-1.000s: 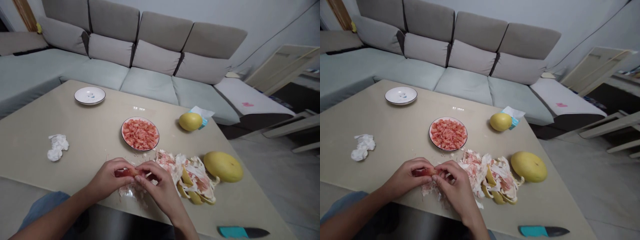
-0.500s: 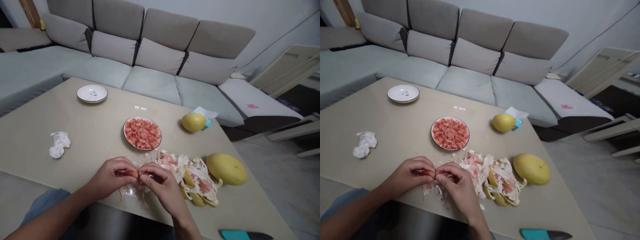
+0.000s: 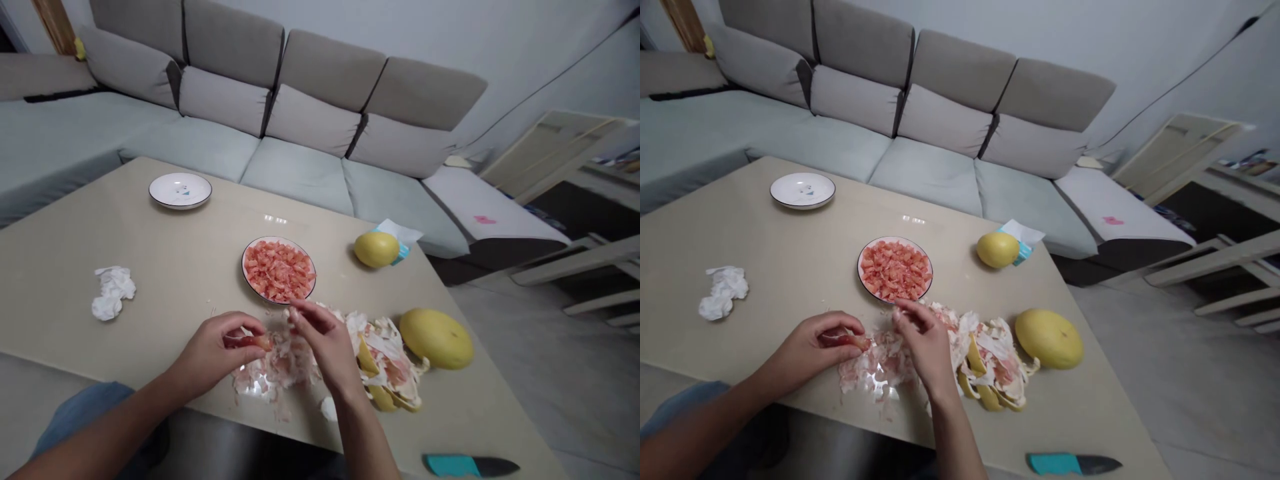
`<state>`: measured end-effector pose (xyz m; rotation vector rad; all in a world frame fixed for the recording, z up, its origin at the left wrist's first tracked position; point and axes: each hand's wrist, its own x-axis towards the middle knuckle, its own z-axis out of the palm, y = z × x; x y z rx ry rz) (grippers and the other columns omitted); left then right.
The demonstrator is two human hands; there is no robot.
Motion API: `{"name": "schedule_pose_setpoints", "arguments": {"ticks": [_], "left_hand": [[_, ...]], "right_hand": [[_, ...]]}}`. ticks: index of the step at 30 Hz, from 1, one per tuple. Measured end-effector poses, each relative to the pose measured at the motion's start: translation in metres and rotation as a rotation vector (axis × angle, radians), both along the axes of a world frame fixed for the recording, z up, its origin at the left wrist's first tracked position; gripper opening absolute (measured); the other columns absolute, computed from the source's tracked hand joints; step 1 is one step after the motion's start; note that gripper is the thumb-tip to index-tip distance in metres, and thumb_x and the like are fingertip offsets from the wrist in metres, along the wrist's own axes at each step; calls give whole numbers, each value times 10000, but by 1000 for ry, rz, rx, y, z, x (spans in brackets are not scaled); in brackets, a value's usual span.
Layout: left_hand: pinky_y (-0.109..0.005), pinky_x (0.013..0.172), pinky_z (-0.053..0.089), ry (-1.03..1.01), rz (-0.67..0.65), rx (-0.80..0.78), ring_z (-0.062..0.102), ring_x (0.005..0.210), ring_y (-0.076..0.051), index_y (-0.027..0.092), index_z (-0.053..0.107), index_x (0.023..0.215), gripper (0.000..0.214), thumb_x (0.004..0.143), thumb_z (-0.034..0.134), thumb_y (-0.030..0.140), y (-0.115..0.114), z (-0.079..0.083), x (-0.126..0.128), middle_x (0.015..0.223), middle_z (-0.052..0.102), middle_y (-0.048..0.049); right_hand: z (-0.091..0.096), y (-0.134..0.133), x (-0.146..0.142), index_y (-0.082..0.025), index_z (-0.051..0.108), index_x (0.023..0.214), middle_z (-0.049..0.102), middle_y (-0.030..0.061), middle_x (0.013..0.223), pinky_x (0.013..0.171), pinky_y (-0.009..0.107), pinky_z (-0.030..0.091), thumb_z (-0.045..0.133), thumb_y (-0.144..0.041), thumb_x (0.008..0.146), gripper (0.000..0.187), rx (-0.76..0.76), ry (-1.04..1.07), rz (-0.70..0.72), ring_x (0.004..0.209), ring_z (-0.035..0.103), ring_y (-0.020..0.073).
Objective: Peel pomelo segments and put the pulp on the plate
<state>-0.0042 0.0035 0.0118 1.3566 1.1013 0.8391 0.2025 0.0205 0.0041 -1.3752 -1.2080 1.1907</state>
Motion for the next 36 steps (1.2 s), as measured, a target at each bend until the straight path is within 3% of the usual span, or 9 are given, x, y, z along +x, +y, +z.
{"name": "schedule_pose_setpoints", "arguments": {"ticks": [3,5,7,9,13,24,36], "left_hand": [[-233,705,518,116,-6,162,635,801,-153,185,700,825,52,777,684,177,1,1,-2,881,673,-31],[-233,707,505,172,-9,280,630,812,-154,200,700,836,52,801,672,173,1,0,-5,884,676,-28],[-251,752,495,232,-8,402,625,858,-164,211,696,868,84,827,644,159,1,-2,-8,913,683,-31],[-284,819,480,296,-6,534,615,914,-178,215,689,908,139,858,587,135,0,-4,-11,965,681,-42],[-340,886,446,381,-31,730,585,974,-197,213,657,1004,233,891,488,100,-3,-9,-13,1043,653,-50],[-328,839,460,444,-29,871,559,917,-189,175,644,1040,206,948,461,157,-7,-10,-7,1021,653,-59],[-341,838,456,477,-67,835,553,931,-194,181,643,1040,198,949,467,173,-7,-12,-7,1032,647,-54]], "right_hand": [[4,26,2,-214,690,1102,668,95,1144,872,408,514,672,-367,817,324,233,-262,-69,992,622,236],[11,27,-1,-242,666,1161,615,91,1248,955,435,469,656,-308,824,344,386,-427,-58,1121,565,251],[19,11,-7,-269,662,1161,622,77,1224,936,409,481,617,-267,861,304,428,-499,27,1121,564,237],[24,-13,-15,-259,693,1065,682,63,1033,822,347,525,620,-246,873,205,370,-472,156,912,634,194],[27,-46,-28,-234,693,981,673,45,897,708,303,524,655,-174,841,157,418,-462,206,796,628,177],[22,-48,-32,-223,683,946,659,43,919,680,251,537,588,-94,858,183,480,-452,227,813,633,152],[23,-50,-32,-224,686,927,656,41,914,726,242,514,584,-81,855,190,491,-499,241,827,630,148]]}}
